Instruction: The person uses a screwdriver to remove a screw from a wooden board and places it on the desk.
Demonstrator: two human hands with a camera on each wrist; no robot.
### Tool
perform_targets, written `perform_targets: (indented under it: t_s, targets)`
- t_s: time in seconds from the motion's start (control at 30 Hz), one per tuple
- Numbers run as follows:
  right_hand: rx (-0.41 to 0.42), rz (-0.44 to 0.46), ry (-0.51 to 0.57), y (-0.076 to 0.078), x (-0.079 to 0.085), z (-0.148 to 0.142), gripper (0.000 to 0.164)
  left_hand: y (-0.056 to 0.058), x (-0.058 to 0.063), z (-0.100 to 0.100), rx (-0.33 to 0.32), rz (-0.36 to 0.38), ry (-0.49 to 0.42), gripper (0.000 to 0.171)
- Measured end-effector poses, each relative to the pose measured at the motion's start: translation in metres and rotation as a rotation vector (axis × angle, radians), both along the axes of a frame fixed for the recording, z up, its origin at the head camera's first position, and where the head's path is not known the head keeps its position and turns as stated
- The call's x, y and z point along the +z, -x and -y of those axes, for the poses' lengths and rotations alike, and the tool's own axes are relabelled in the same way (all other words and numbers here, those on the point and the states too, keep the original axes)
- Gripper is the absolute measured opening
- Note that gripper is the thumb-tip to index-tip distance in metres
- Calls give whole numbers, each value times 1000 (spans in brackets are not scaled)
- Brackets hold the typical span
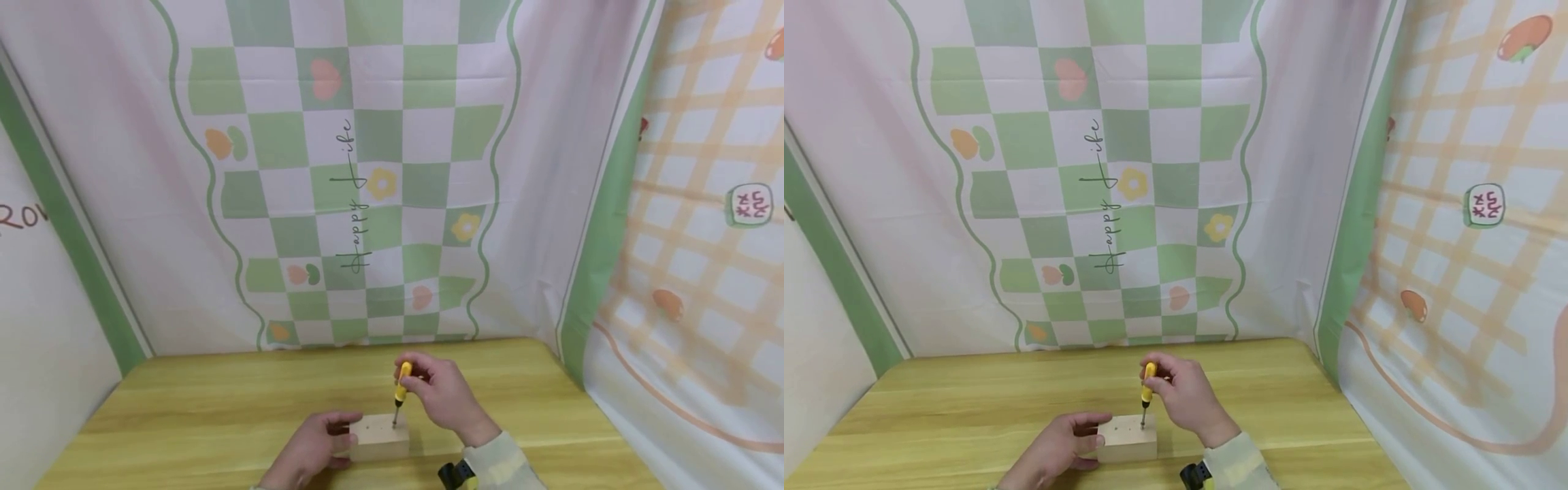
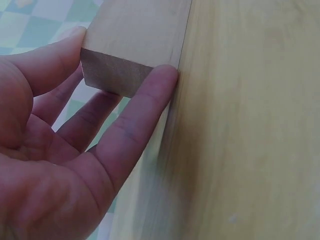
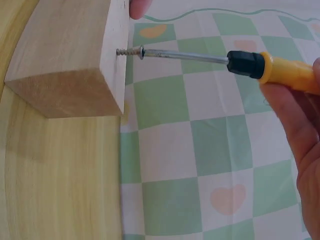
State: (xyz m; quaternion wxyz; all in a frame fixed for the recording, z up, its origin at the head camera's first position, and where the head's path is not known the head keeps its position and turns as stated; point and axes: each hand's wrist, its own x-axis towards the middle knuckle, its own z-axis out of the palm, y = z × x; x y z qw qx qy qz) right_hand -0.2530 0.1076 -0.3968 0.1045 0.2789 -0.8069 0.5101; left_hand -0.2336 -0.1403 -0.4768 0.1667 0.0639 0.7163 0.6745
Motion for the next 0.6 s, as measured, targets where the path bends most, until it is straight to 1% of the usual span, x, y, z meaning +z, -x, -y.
perform_targets:
  t_s: [0.1,0.23,0.33,0.4,0.5,0.6]
  targets:
    - [-19,13,-10,-1,0,2,19,1,-2,0,-3,3,2,40]
    - [-99,11,-46,-7,0,8,31,2,-5,-1,-14,-2,-3,39]
    - [-160,-6,-78,-11,0,13,43,2,-6,-1,-19,-10,-8,39]
    - [-176,-10,-80,-12,0,15,44,2,-6,-1,-16,-11,-8,39]
    - [-162,-24,-75,-11,0,16,39,2,-6,-1,-13,-14,-7,39]
    - [-106,-21,-62,-10,-1,14,32,2,-5,0,-12,-11,-2,38]
